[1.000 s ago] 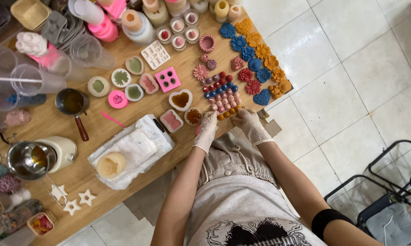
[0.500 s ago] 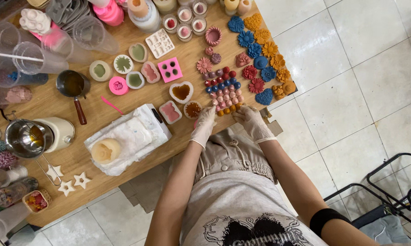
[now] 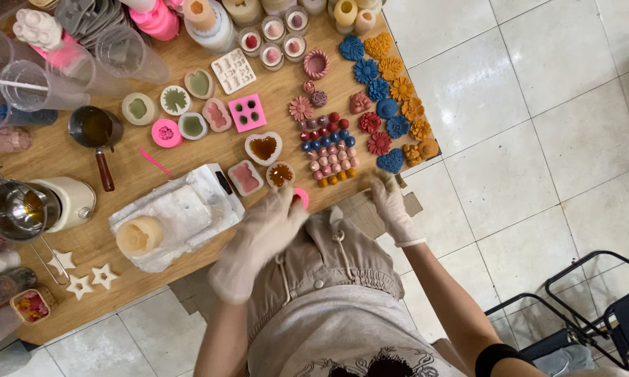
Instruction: The person removes a small heart-shaped wax flower and a pink bear-shaped wax figure from silicone molds, then uses a small spoon to pour melted wax from a metal pitcher into a hollowed-out candle core.
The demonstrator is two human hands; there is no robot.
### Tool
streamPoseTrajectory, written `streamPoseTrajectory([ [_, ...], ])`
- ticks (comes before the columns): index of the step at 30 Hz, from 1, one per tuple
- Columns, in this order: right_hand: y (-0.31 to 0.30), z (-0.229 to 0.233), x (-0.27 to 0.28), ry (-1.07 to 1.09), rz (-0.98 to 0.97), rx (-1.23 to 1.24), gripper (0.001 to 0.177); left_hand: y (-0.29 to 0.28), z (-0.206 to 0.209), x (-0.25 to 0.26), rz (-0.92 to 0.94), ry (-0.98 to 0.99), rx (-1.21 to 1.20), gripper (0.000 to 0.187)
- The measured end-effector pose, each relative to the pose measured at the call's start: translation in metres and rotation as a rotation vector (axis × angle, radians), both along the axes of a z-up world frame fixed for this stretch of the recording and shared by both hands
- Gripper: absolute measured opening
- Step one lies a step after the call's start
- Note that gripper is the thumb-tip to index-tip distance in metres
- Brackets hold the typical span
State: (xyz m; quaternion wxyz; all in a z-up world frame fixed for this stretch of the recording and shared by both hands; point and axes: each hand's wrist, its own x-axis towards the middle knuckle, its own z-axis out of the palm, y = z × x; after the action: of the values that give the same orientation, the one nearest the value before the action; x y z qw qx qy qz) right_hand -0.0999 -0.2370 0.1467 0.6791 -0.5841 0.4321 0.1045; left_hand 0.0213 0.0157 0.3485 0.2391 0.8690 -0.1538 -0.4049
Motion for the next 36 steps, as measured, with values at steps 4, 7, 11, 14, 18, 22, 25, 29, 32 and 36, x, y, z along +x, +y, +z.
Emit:
streamPoseTrajectory([
  [4,-0.018,0.018,0.05,-0.502,0.521,-0.764,0.034,-0.004,0.141,-0.009,-0.173,-0.066,0.043,0.032],
  [7,-0.027,-0.007,0.103,-0.553,0.535,-0.636,0.04,0.004,0.183,-0.019,-0.259,-0.161,0.0,0.032],
  [11,-0.022,-0.048,0.143,-0.739,0.537,-0.632,0.043,0.03,0.192,-0.031,-0.299,-0.252,-0.027,0.032],
  [14,-0.019,-0.06,0.152,-0.289,0.553,-0.627,0.032,0.05,0.173,-0.032,-0.303,-0.308,-0.045,0.032],
  [18,-0.026,-0.069,0.154,-0.413,0.558,-0.424,0.042,0.071,0.17,-0.034,-0.286,-0.354,-0.068,0.032],
  [22,-0.022,-0.054,0.161,-0.397,0.612,-0.605,0.033,0.088,0.16,-0.033,-0.281,-0.375,-0.098,0.033],
  [25,-0.007,-0.012,0.158,-0.234,0.528,-0.477,0.033,0.098,0.14,-0.029,-0.299,-0.4,-0.127,0.034],
  [29,0.005,0.032,0.135,-0.087,0.471,-0.591,0.035,0.11,0.117,-0.014,-0.335,-0.422,-0.201,0.035],
  [32,0.006,0.021,0.106,-0.173,0.299,-0.591,0.028,0.122,0.12,0.003,-0.331,-0.431,-0.296,0.037],
  [36,0.009,-0.021,0.069,-0.216,0.172,-0.399,0.034,0.117,0.015,0.035,-0.09,0.003,-0.609,0.038],
])
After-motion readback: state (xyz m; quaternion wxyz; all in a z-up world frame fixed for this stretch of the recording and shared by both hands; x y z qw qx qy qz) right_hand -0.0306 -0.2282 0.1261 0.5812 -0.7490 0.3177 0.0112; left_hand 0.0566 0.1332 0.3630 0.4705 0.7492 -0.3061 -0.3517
